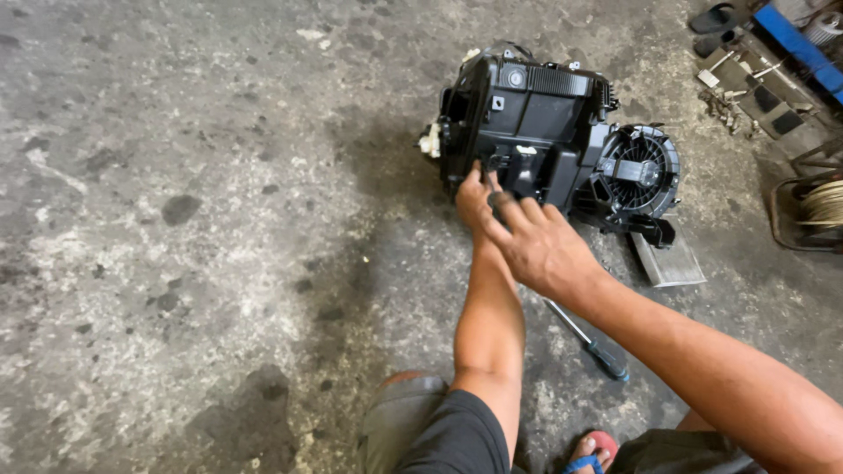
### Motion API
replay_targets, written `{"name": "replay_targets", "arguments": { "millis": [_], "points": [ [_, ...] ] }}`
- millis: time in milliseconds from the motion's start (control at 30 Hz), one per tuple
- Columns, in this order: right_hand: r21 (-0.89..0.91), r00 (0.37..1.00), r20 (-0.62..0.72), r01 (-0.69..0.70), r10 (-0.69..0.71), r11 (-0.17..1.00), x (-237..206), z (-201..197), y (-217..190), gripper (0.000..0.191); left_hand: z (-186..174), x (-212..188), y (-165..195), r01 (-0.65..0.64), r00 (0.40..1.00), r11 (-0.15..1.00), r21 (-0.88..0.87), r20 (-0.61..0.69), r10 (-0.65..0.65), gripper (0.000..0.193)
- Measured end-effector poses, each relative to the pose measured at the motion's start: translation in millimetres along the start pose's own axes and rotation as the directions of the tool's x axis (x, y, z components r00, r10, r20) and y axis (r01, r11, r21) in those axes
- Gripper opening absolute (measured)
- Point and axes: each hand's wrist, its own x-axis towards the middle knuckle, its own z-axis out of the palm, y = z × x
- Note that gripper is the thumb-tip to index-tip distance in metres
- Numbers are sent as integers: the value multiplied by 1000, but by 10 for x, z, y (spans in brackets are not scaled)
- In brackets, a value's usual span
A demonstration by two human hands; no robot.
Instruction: The person disassembles a car air conditioning unit on the floor. They use a screwdriver to remove screws, detach the fan, separate the housing, and remove the evaporator core, placing the parts on the floor.
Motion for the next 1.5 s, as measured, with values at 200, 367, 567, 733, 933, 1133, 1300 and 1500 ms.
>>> {"name": "replay_targets", "arguments": {
  "millis": [200, 367, 567, 733, 933, 1133, 1300, 1500],
  "points": [
    [-48, 994, 101, -24, 29, 999, 56, -152, -22, 37, 36, 87, -65, -51, 999, 995, 87, -5, 52, 54],
    [-1, 893, 372, -272, 253, 962, 52, -211, -62, 47, 118, 114, -64, -56, 998, 995, 87, -31, 59, 53],
    [56, 975, 85, -209, 203, 976, -4, -154, -112, 58, 92, 1, -23, -104, 992, 994, 35, -74, 107, 49],
    [-47, 998, 30, -57, 58, 997, -5, -201, -128, 38, 76, -15, 55, -29, 998, 999, 29, -60, 31, 51],
    [-80, 1000, 4, -21, 21, 997, -15, -214, -118, 35, 90, -17, 13, -29, 998, 999, 26, -58, 30, 53],
    [74, 991, 29, -130, 129, 989, -24, -97, -53, 55, 103, 53, -71, -59, 996, 998, -16, -61, 58, 44],
    [167, 971, -17, -233, 239, 958, -247, -267, 210, 46, -74, 200, -208, -73, 993, 986, -153, 78, 86, 29],
    [408, 832, -69, -480, 550, 777, -740, -309, 592, 29, -200, 239, -255, 119, 977, 982, -148, 196, -88, 19]
  ]
}}
